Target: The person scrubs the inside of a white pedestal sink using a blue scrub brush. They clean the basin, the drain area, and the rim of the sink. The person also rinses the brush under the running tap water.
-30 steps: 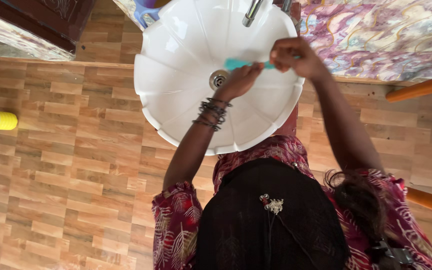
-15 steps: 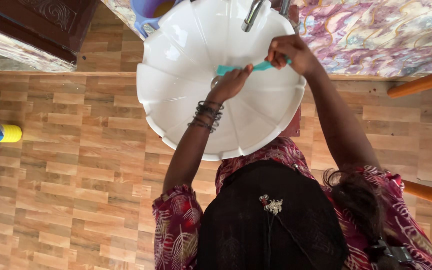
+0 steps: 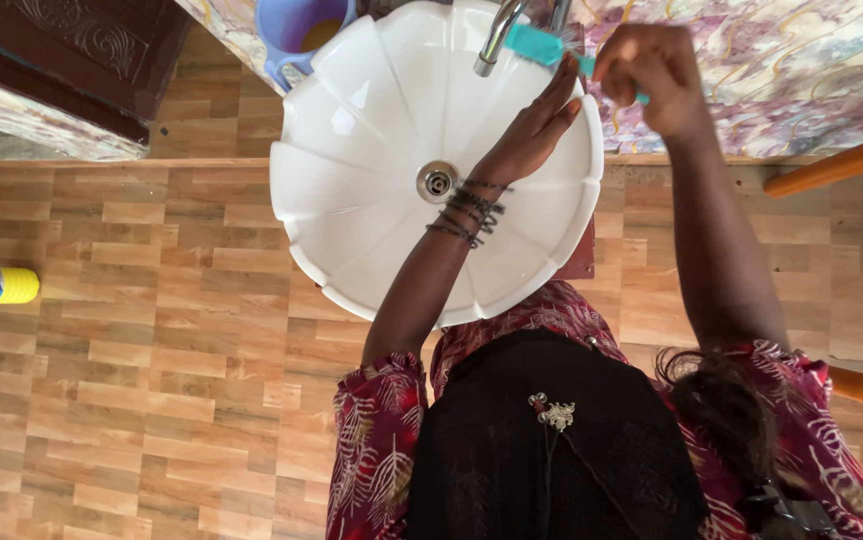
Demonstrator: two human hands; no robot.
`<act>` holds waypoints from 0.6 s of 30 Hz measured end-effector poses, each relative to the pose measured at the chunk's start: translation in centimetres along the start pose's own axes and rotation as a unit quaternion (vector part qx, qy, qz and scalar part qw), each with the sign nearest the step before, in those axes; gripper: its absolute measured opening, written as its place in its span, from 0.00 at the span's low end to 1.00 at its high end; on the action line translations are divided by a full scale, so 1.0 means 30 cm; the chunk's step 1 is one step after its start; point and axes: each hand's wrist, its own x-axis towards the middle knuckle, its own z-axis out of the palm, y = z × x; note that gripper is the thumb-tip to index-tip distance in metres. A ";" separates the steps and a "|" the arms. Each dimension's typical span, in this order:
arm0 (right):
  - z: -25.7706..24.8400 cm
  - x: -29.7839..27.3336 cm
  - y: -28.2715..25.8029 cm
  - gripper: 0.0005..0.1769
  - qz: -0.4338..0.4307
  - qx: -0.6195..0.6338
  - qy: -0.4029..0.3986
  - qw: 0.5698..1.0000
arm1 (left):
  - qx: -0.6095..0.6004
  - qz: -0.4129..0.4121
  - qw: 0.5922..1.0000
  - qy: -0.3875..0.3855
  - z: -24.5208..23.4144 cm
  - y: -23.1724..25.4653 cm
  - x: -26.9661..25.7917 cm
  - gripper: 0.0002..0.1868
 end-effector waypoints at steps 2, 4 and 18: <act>0.028 -0.022 0.026 0.22 0.008 -0.001 0.009 1.000 | -0.011 -0.023 1.000 -0.006 -0.011 0.000 -0.039 0.35; 0.062 -0.036 0.047 0.23 0.012 0.004 0.013 1.000 | 0.006 -0.030 1.000 0.000 -0.009 -0.003 -0.062 0.35; 0.231 -0.272 0.206 0.22 0.097 0.119 0.063 0.986 | 0.144 -0.165 0.975 -0.043 -0.014 0.031 -0.355 0.35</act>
